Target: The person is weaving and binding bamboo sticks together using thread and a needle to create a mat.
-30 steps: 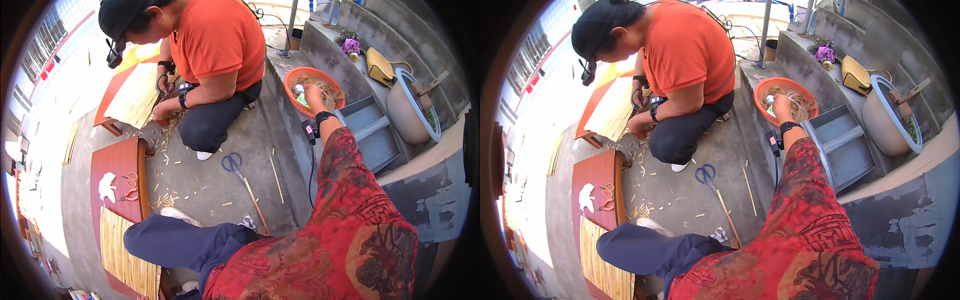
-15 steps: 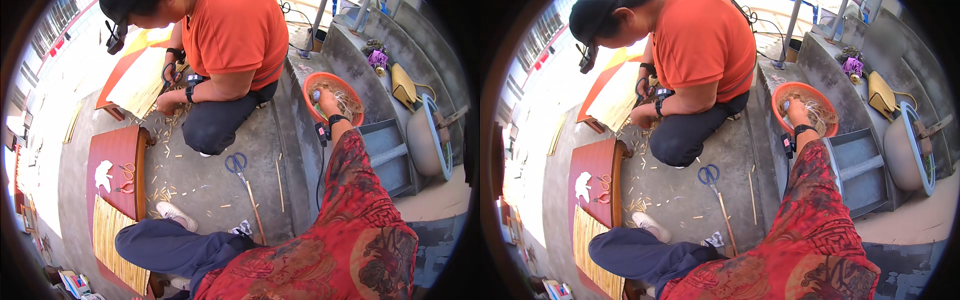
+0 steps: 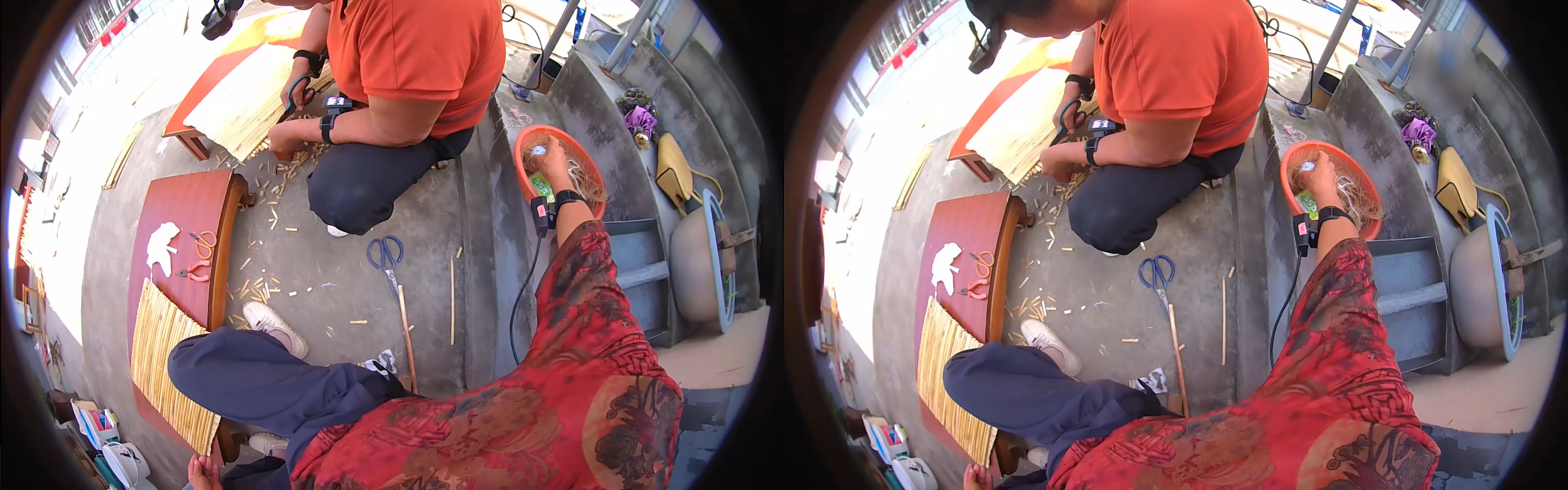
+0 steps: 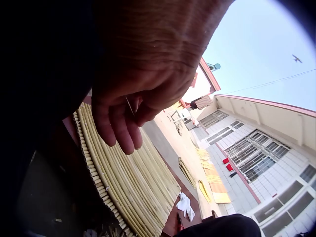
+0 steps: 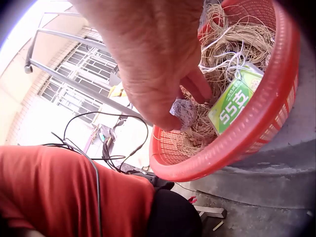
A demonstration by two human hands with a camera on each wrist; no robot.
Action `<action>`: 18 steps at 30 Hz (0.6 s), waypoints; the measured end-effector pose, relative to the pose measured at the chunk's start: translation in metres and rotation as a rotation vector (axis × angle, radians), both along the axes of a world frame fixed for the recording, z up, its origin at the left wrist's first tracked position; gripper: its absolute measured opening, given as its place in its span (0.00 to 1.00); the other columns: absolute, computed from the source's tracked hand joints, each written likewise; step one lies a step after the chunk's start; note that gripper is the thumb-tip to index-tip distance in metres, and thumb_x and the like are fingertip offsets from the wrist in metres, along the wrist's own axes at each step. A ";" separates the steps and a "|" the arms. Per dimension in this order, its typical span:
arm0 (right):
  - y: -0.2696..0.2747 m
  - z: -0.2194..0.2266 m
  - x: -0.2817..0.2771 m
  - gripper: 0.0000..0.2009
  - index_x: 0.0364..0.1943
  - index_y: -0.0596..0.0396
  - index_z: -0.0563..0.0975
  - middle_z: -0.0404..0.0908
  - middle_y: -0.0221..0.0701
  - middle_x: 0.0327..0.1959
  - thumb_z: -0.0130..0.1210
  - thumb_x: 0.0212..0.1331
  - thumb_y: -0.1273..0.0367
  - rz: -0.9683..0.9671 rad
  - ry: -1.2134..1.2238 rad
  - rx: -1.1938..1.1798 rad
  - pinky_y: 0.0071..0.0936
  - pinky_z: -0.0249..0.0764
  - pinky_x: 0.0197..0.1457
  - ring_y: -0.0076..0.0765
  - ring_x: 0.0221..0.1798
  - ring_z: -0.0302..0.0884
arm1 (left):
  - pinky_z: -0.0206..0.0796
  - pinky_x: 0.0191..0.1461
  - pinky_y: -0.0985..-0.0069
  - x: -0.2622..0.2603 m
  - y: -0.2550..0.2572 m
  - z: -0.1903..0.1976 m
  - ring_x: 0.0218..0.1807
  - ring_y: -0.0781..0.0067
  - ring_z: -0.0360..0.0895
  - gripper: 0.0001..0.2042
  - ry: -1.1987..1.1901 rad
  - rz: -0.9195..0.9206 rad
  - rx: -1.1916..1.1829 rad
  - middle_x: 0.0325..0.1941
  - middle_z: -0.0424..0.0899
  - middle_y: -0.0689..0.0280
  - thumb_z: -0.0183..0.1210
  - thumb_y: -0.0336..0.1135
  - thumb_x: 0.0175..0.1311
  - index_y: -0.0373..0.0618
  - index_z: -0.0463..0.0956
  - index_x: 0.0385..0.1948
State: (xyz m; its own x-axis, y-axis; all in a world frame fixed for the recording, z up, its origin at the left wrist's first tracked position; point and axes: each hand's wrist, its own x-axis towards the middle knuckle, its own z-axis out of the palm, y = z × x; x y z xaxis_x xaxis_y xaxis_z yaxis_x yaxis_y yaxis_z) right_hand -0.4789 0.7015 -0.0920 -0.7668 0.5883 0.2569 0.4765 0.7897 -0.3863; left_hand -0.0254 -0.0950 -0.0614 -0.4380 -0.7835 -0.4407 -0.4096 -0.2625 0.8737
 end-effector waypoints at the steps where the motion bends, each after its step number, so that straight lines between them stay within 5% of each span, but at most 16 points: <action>1: 0.015 -0.001 -0.004 0.29 0.52 0.54 0.65 0.73 0.44 0.46 0.58 0.38 0.68 0.025 0.030 -0.131 0.35 0.66 0.53 0.47 0.51 0.69 | 0.62 0.56 0.68 -0.005 -0.001 0.000 0.51 0.54 0.68 0.22 -0.022 0.015 -0.004 0.50 0.67 0.49 0.49 0.35 0.58 0.29 0.58 0.51; 3: 0.021 0.019 -0.003 0.21 0.42 0.57 0.74 0.76 0.39 0.38 0.60 0.39 0.66 0.060 0.026 -0.482 0.28 0.74 0.38 0.36 0.38 0.76 | 0.63 0.55 0.68 -0.013 -0.007 -0.006 0.50 0.54 0.68 0.22 -0.023 0.009 0.007 0.50 0.68 0.49 0.49 0.34 0.58 0.29 0.59 0.51; 7: 0.000 0.072 0.032 0.10 0.29 0.56 0.76 0.73 0.29 0.24 0.58 0.43 0.66 -0.039 -0.143 -0.480 0.19 0.64 0.21 0.23 0.22 0.65 | 0.66 0.52 0.66 -0.035 -0.009 -0.012 0.50 0.54 0.68 0.20 -0.031 -0.018 0.052 0.48 0.68 0.49 0.48 0.32 0.59 0.30 0.59 0.51; 14: -0.054 0.144 0.070 0.15 0.34 0.61 0.72 0.75 0.35 0.26 0.57 0.42 0.66 -0.094 -0.344 -0.428 0.23 0.67 0.22 0.32 0.22 0.74 | 0.66 0.52 0.64 -0.046 -0.010 -0.013 0.52 0.53 0.67 0.20 -0.023 -0.121 0.086 0.48 0.67 0.49 0.47 0.32 0.59 0.31 0.59 0.52; 15: -0.059 0.150 0.072 0.17 0.36 0.61 0.72 0.74 0.35 0.26 0.57 0.42 0.66 0.021 -0.340 -0.521 0.23 0.67 0.22 0.33 0.22 0.75 | 0.69 0.42 0.70 -0.046 -0.011 -0.016 0.43 0.58 0.72 0.15 0.043 -0.061 0.100 0.43 0.71 0.49 0.50 0.28 0.56 0.31 0.66 0.45; 16: -0.063 0.157 0.074 0.18 0.38 0.61 0.71 0.74 0.35 0.26 0.57 0.42 0.65 0.134 -0.338 -0.611 0.23 0.66 0.21 0.34 0.22 0.76 | 0.69 0.42 0.70 -0.045 -0.019 -0.027 0.43 0.58 0.72 0.15 0.048 -0.058 0.109 0.43 0.71 0.49 0.50 0.28 0.56 0.31 0.66 0.45; 18: -0.089 0.175 0.078 0.18 0.37 0.61 0.70 0.74 0.34 0.26 0.57 0.43 0.64 0.237 -0.335 -0.549 0.24 0.67 0.21 0.32 0.24 0.77 | 0.69 0.23 0.84 -0.043 -0.041 -0.054 0.23 0.80 0.74 0.13 0.232 -0.110 0.159 0.27 0.77 0.68 0.45 0.30 0.63 0.44 0.65 0.49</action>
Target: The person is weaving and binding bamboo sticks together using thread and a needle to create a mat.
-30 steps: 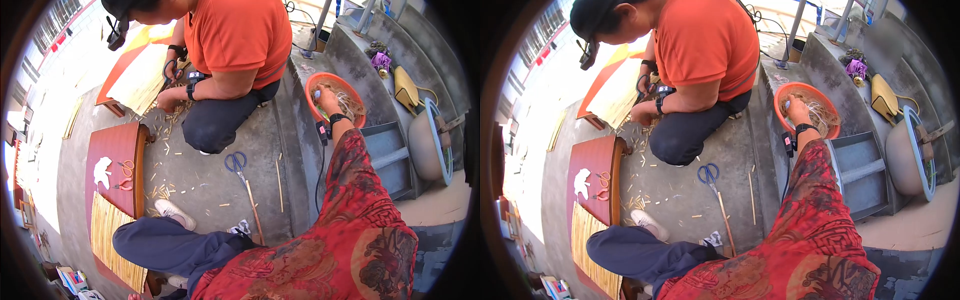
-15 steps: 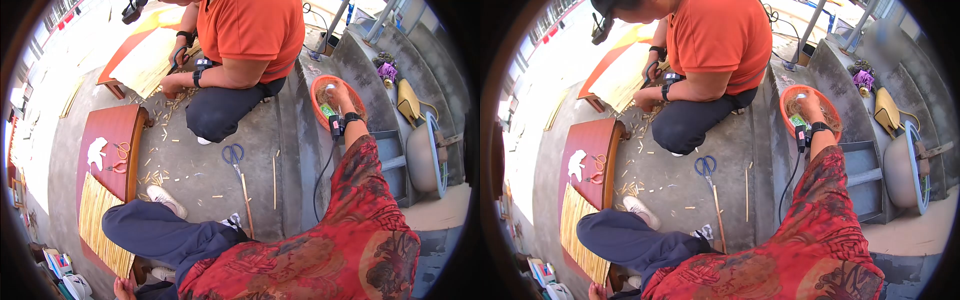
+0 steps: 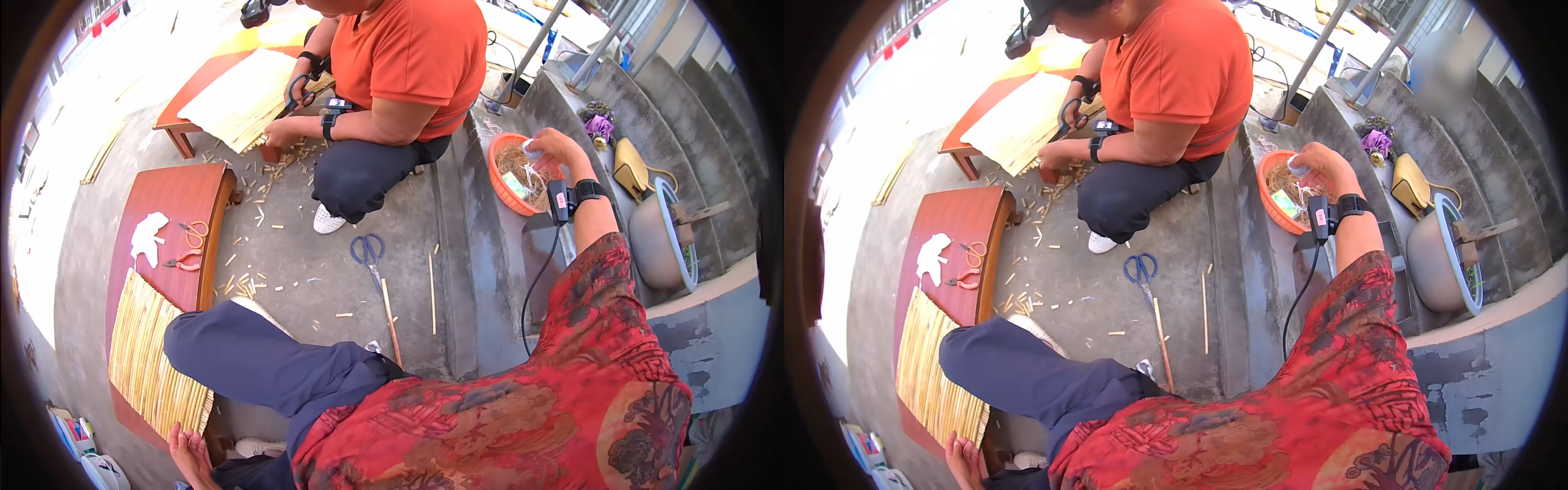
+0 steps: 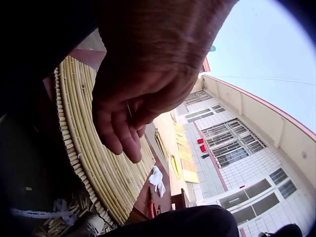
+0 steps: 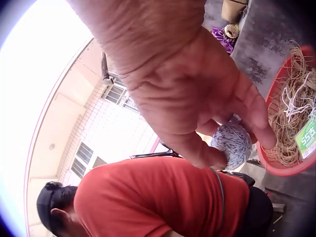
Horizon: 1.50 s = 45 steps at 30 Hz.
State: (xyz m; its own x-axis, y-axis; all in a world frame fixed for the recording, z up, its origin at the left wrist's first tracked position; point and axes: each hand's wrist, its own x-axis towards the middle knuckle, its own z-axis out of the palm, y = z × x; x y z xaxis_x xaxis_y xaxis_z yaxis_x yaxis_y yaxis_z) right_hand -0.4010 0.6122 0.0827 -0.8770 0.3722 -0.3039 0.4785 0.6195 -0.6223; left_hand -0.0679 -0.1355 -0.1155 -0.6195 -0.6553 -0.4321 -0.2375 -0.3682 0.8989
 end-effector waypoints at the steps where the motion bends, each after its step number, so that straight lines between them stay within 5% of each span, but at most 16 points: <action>1: -0.020 0.008 0.006 0.18 0.38 0.60 0.70 0.74 0.34 0.26 0.57 0.43 0.64 0.097 0.053 -0.051 0.22 0.68 0.21 0.30 0.23 0.77 | 0.69 0.22 0.84 0.001 -0.007 -0.011 0.23 0.80 0.74 0.13 0.034 -0.026 0.014 0.26 0.76 0.67 0.44 0.30 0.63 0.44 0.64 0.49; 8: -0.262 0.042 0.052 0.22 0.41 0.59 0.69 0.73 0.29 0.26 0.57 0.43 0.61 0.957 -0.043 -0.332 0.14 0.69 0.21 0.21 0.19 0.73 | 0.71 0.26 0.79 -0.003 0.006 0.011 0.24 0.74 0.76 0.12 0.193 -0.006 0.138 0.27 0.76 0.60 0.41 0.25 0.62 0.38 0.67 0.45; 16: -0.509 0.000 0.091 0.18 0.46 0.51 0.71 0.73 0.25 0.28 0.56 0.51 0.62 1.711 -0.222 -0.465 0.14 0.68 0.27 0.17 0.25 0.71 | 0.72 0.27 0.79 0.029 0.010 0.006 0.26 0.73 0.76 0.11 0.289 0.186 0.067 0.29 0.76 0.61 0.40 0.24 0.62 0.37 0.68 0.43; 23: -0.645 -0.101 0.109 0.22 0.40 0.61 0.70 0.75 0.32 0.29 0.54 0.52 0.55 1.606 -0.478 -0.622 0.15 0.70 0.22 0.21 0.23 0.74 | 0.70 0.30 0.79 0.031 0.023 -0.004 0.27 0.73 0.77 0.10 0.187 0.082 0.168 0.28 0.76 0.62 0.41 0.26 0.62 0.35 0.70 0.39; 27: -0.660 -0.146 0.122 0.18 0.36 0.60 0.71 0.76 0.34 0.28 0.44 0.60 0.56 1.366 -0.920 -0.816 0.16 0.71 0.20 0.23 0.22 0.74 | 0.70 0.32 0.79 0.012 0.031 0.001 0.30 0.71 0.78 0.10 0.139 0.005 0.139 0.30 0.76 0.62 0.43 0.28 0.62 0.35 0.70 0.40; 30: -0.657 -0.159 0.123 0.18 0.36 0.60 0.70 0.76 0.34 0.27 0.43 0.61 0.57 1.268 -1.025 -0.929 0.16 0.71 0.20 0.24 0.21 0.74 | 0.70 0.34 0.78 -0.005 0.035 0.002 0.32 0.70 0.78 0.10 0.215 -0.008 0.173 0.32 0.76 0.62 0.45 0.29 0.62 0.35 0.70 0.41; 41: -0.644 -0.170 0.118 0.17 0.51 0.58 0.67 0.74 0.36 0.40 0.43 0.60 0.65 1.303 -0.864 -1.030 0.21 0.75 0.31 0.28 0.35 0.75 | 0.69 0.38 0.77 -0.049 0.034 0.011 0.41 0.71 0.75 0.18 0.279 -0.095 0.158 0.43 0.76 0.59 0.53 0.35 0.58 0.35 0.68 0.47; 45: -0.640 -0.163 0.118 0.16 0.50 0.58 0.68 0.74 0.33 0.37 0.45 0.60 0.66 1.346 -0.771 -0.892 0.20 0.76 0.34 0.26 0.33 0.74 | 0.69 0.40 0.77 -0.050 0.035 0.010 0.43 0.73 0.74 0.19 0.288 -0.124 0.224 0.43 0.75 0.61 0.55 0.35 0.56 0.35 0.67 0.48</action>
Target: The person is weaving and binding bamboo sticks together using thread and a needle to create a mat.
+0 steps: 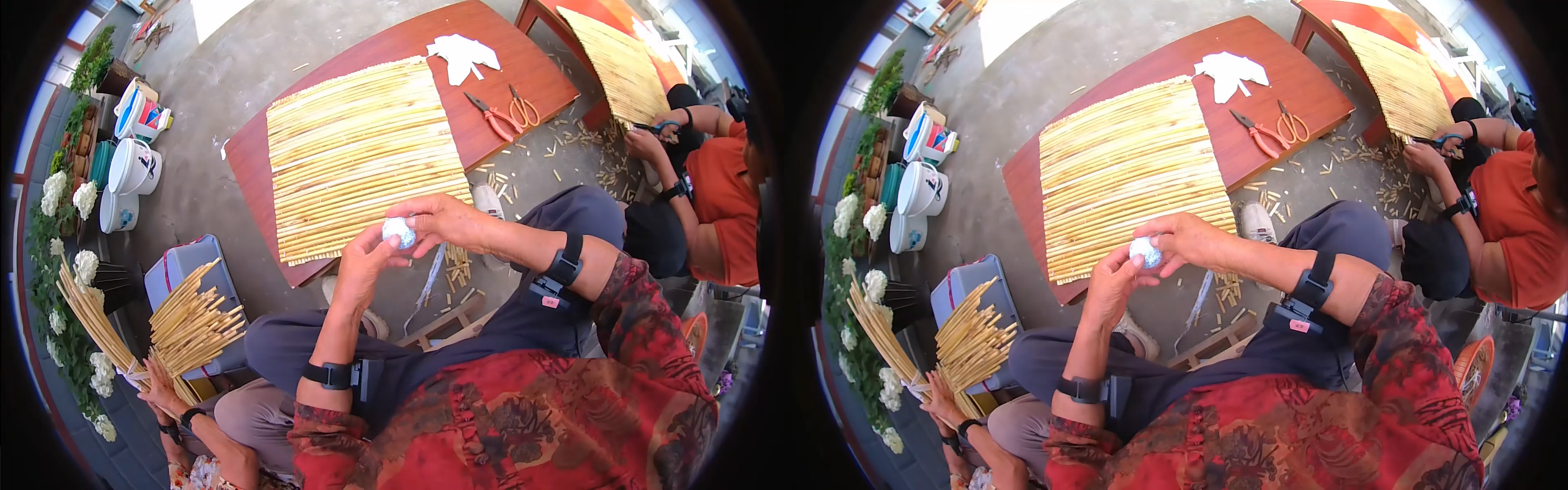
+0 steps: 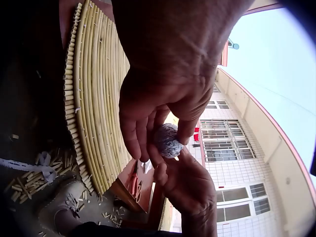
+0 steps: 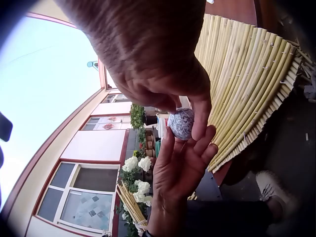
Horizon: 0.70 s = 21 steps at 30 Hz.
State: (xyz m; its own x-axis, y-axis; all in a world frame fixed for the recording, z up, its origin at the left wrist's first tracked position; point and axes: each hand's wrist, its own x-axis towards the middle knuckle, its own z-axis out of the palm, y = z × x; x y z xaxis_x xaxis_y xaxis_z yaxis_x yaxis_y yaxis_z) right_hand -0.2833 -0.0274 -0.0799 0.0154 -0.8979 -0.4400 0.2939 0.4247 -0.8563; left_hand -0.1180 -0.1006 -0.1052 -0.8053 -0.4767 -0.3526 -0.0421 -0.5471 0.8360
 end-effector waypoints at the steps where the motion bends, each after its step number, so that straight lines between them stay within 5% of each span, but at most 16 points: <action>1: 0.000 0.004 -0.003 0.14 0.48 0.58 0.70 0.75 0.32 0.35 0.46 0.59 0.68 -0.017 0.039 0.019 0.19 0.75 0.32 0.24 0.32 0.74 | 0.69 0.42 0.75 0.000 0.002 -0.001 0.44 0.72 0.73 0.19 0.029 0.002 -0.047 0.44 0.75 0.60 0.54 0.33 0.56 0.34 0.66 0.49; 6: -0.001 0.002 -0.014 0.05 0.33 0.57 0.73 0.74 0.25 0.26 0.52 0.55 0.71 -0.053 0.320 -0.149 0.13 0.68 0.25 0.16 0.27 0.71 | 0.67 0.48 0.72 0.008 0.004 -0.001 0.47 0.70 0.72 0.20 0.115 0.087 -0.050 0.46 0.73 0.60 0.54 0.28 0.55 0.34 0.64 0.51; 9: 0.002 0.011 -0.006 0.05 0.33 0.57 0.73 0.73 0.25 0.26 0.52 0.55 0.71 0.011 0.214 -0.178 0.13 0.68 0.27 0.15 0.27 0.70 | 0.62 0.52 0.77 0.011 0.003 -0.001 0.49 0.73 0.70 0.23 0.130 0.170 -0.093 0.47 0.73 0.62 0.57 0.23 0.51 0.36 0.64 0.52; 21: -0.005 0.019 0.006 0.09 0.37 0.58 0.71 0.73 0.25 0.30 0.55 0.52 0.72 0.015 0.541 -0.316 0.15 0.68 0.33 0.18 0.31 0.71 | 0.60 0.54 0.78 0.009 0.005 0.001 0.50 0.73 0.69 0.25 0.031 0.230 -0.605 0.50 0.70 0.62 0.56 0.18 0.46 0.42 0.65 0.51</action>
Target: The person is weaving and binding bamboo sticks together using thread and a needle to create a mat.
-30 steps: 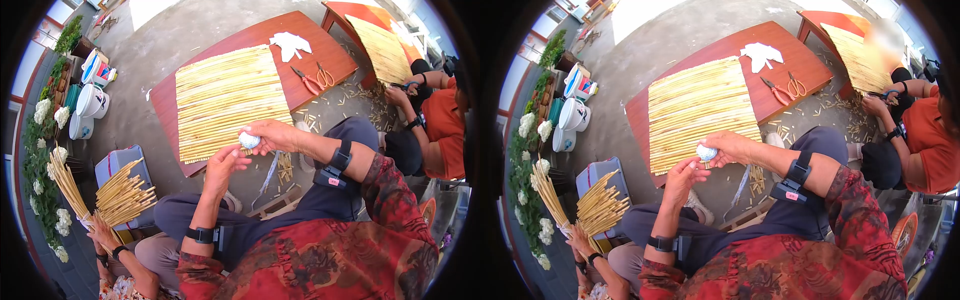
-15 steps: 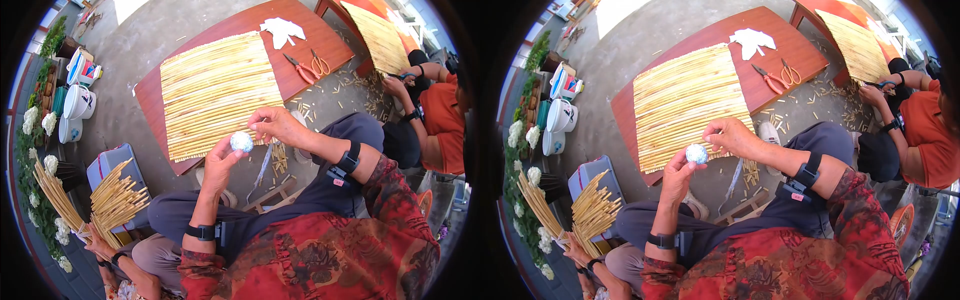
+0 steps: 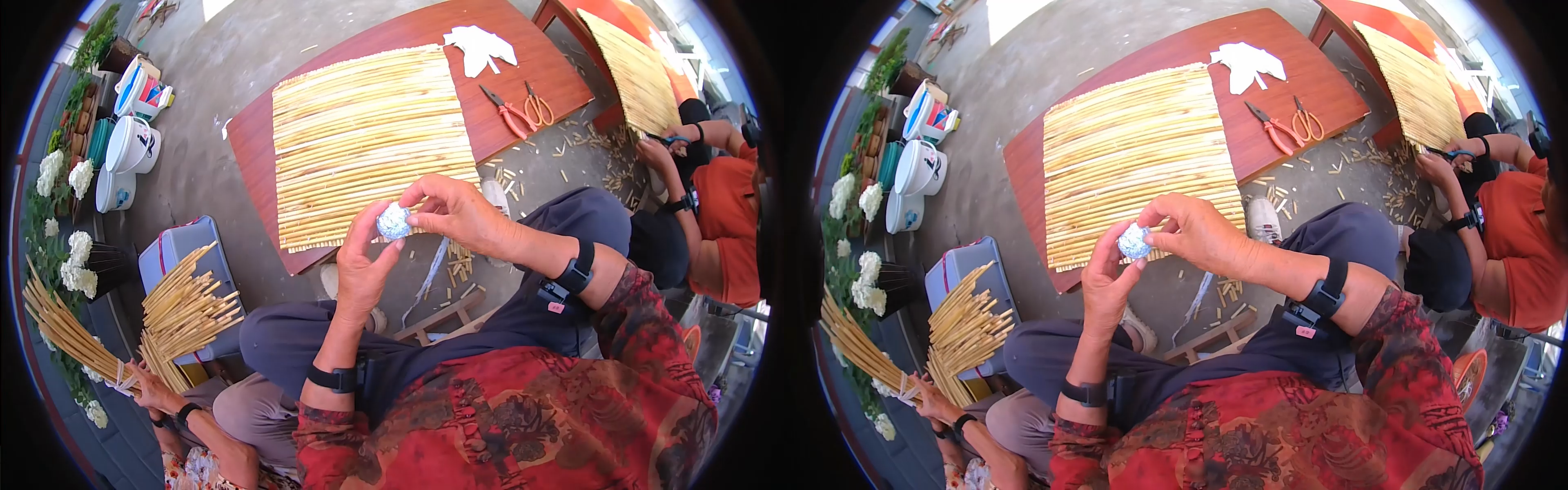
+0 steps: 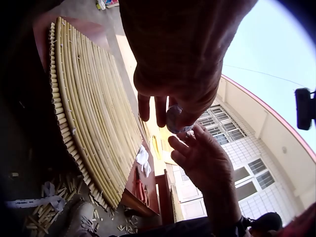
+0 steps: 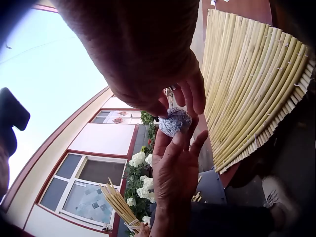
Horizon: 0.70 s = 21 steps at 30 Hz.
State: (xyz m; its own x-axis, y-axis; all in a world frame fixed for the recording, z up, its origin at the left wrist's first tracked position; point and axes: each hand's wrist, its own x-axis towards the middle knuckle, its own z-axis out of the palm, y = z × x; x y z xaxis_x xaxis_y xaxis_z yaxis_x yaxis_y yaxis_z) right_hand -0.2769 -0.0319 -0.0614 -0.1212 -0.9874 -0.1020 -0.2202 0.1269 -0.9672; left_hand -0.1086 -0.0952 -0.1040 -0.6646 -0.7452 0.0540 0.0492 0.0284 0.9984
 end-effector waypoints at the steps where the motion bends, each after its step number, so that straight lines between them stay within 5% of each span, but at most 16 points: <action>1: -0.001 0.001 0.001 0.10 0.37 0.58 0.71 0.73 0.26 0.32 0.55 0.52 0.72 0.014 0.059 -0.026 0.16 0.69 0.33 0.18 0.32 0.72 | 0.59 0.55 0.78 0.000 0.000 0.003 0.52 0.73 0.67 0.25 -0.043 0.007 -0.103 0.50 0.70 0.62 0.55 0.18 0.47 0.40 0.64 0.52; 5: -0.005 0.005 0.002 0.12 0.39 0.58 0.70 0.73 0.28 0.34 0.56 0.51 0.71 0.020 0.033 0.049 0.16 0.70 0.35 0.21 0.34 0.73 | 0.59 0.56 0.74 0.002 -0.001 0.006 0.53 0.63 0.68 0.26 -0.131 0.074 -0.313 0.51 0.69 0.57 0.55 0.18 0.43 0.42 0.65 0.51; 7: -0.007 0.001 0.002 0.16 0.43 0.58 0.69 0.73 0.31 0.37 0.57 0.50 0.71 0.015 -0.353 0.254 0.19 0.72 0.37 0.24 0.36 0.73 | 0.59 0.56 0.74 0.003 -0.001 0.010 0.54 0.63 0.67 0.26 -0.155 0.077 -0.379 0.52 0.69 0.57 0.55 0.18 0.43 0.42 0.65 0.51; 8: -0.008 -0.004 0.003 0.16 0.43 0.58 0.69 0.73 0.31 0.37 0.57 0.50 0.71 0.016 -0.353 0.255 0.19 0.72 0.37 0.24 0.36 0.73 | 0.58 0.56 0.73 0.003 -0.001 0.011 0.55 0.62 0.67 0.26 -0.180 0.078 -0.446 0.53 0.69 0.56 0.55 0.18 0.44 0.42 0.65 0.51; 12: -0.011 -0.010 0.004 0.18 0.46 0.59 0.67 0.73 0.33 0.36 0.57 0.50 0.71 0.080 -0.519 0.186 0.20 0.73 0.37 0.25 0.37 0.73 | 0.56 0.58 0.75 0.005 -0.001 0.011 0.56 0.70 0.64 0.27 -0.208 0.061 -0.489 0.56 0.66 0.61 0.54 0.18 0.46 0.39 0.62 0.53; 15: -0.014 -0.004 0.000 0.20 0.47 0.58 0.67 0.73 0.32 0.40 0.57 0.49 0.73 0.090 -0.532 0.156 0.20 0.73 0.41 0.24 0.40 0.72 | 0.55 0.59 0.74 0.005 -0.004 0.008 0.56 0.69 0.64 0.27 -0.093 0.045 -0.258 0.56 0.66 0.60 0.55 0.20 0.48 0.37 0.60 0.54; 17: -0.016 -0.002 -0.002 0.20 0.48 0.58 0.67 0.73 0.32 0.40 0.57 0.49 0.74 0.096 -0.506 0.132 0.20 0.72 0.42 0.23 0.40 0.72 | 0.56 0.57 0.74 0.006 -0.003 0.008 0.55 0.69 0.65 0.25 0.229 0.039 0.350 0.54 0.67 0.58 0.57 0.22 0.49 0.35 0.61 0.53; 21: -0.014 -0.006 0.003 0.19 0.48 0.59 0.68 0.73 0.31 0.40 0.56 0.49 0.76 0.142 -0.380 0.057 0.19 0.71 0.43 0.22 0.40 0.72 | 0.56 0.57 0.74 0.007 -0.004 0.008 0.54 0.71 0.65 0.24 0.280 0.002 0.413 0.52 0.68 0.59 0.57 0.23 0.51 0.33 0.61 0.52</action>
State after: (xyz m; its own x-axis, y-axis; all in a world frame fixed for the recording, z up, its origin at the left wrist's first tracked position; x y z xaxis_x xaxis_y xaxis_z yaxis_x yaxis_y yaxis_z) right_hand -0.2738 -0.0463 -0.0676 0.0724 -0.9831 -0.1679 0.1328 0.1763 -0.9753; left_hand -0.1016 -0.0994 -0.0965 -0.6652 -0.7434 -0.0697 0.3177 -0.3662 0.8746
